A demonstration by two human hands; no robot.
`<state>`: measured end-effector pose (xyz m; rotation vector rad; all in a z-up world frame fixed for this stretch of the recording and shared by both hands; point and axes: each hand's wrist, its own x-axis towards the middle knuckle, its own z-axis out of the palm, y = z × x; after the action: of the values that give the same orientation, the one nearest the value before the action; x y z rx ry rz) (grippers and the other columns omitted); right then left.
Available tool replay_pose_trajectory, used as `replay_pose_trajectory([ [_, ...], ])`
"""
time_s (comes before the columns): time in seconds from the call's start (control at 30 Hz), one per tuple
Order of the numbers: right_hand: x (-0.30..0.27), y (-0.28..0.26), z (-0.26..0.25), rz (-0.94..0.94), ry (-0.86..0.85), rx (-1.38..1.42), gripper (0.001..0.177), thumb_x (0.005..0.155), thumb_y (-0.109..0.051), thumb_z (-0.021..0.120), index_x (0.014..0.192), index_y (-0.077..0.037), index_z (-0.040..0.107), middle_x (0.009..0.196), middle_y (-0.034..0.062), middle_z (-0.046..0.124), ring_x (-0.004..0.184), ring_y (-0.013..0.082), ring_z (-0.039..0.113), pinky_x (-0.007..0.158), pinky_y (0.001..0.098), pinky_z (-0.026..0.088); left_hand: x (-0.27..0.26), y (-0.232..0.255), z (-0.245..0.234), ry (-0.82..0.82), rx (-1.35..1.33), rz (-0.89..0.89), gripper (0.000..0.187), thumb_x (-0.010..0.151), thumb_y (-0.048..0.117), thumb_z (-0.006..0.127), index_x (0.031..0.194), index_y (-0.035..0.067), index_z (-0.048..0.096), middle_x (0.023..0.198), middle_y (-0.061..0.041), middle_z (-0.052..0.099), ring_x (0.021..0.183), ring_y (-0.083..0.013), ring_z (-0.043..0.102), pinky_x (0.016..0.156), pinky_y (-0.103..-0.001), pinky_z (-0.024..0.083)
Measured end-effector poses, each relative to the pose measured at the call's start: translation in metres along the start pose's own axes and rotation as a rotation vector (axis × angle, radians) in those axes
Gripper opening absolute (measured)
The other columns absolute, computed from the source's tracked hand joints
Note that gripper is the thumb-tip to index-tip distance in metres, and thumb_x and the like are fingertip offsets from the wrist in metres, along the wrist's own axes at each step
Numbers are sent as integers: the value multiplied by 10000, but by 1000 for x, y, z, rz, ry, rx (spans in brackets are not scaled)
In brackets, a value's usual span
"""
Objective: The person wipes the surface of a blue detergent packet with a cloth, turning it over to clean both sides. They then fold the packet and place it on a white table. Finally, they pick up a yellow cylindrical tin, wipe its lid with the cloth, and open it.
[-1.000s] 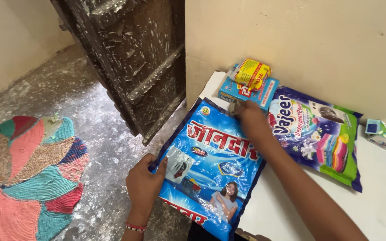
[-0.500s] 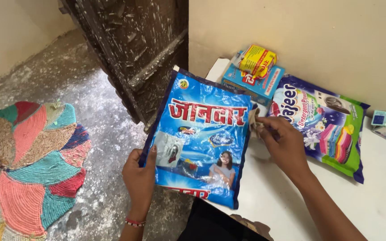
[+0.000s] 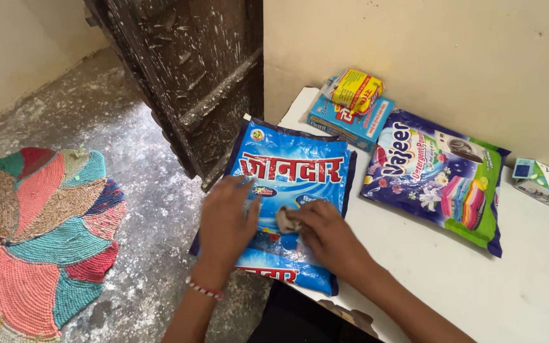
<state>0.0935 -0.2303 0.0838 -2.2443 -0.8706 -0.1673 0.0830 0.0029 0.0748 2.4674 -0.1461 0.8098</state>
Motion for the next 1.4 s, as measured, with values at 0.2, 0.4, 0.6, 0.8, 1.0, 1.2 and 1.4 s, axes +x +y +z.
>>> replay_pose_trajectory([
  [0.2,14,38,2,87,9,-197,367,824,6,685,1174,-90,740,1102,98,722,1048,311,636,912,398,522,-5,8,24,-81,-45,-10,266,857,208,739,1104,109,748,1204,-93,682,1156,-311,597,951,-473,448],
  [0.4,17,22,1,50,43,-222,420,772,46,689,1176,-62,731,1083,138,701,1024,337,635,894,414,529,-8,4,27,-61,-62,-15,263,857,220,756,1101,123,750,1213,-67,683,1177,-299,589,971,-464,442],
  [0.6,8,1,32,-55,-89,-103,430,713,43,704,1134,-45,715,1130,132,695,1043,338,634,909,415,526,-11,2,29,-58,-75,-35,267,853,234,768,1104,141,755,1227,-49,690,1187,-295,590,972,-451,444],
  [0.8,14,33,13,-42,-3,-210,444,706,71,676,1131,-51,720,1121,135,691,1069,348,622,937,416,511,-11,2,29,-53,-81,-37,260,851,233,765,1093,140,764,1221,-48,692,1195,-293,587,978,-454,438],
  [1.0,19,31,-7,113,29,-247,349,812,50,669,1137,-67,721,1099,134,684,1070,347,627,920,417,522,-11,4,27,-60,-97,-56,251,859,233,760,1089,131,763,1230,-49,694,1201,-289,584,987,-454,432],
  [1.2,2,10,15,-46,-124,-126,382,750,10,711,1124,-62,721,1118,140,674,1069,336,628,908,417,528,-12,5,27,-64,-90,-56,254,861,235,759,1094,132,767,1224,-51,695,1201,-294,581,991,-452,430],
  [1.4,24,50,-2,47,-1,-275,427,735,76,653,1125,-80,730,1105,128,681,1063,340,619,939,418,518,-12,4,28,-67,-88,-57,264,861,236,761,1103,132,764,1232,-42,697,1203,-283,587,995,-446,433],
])
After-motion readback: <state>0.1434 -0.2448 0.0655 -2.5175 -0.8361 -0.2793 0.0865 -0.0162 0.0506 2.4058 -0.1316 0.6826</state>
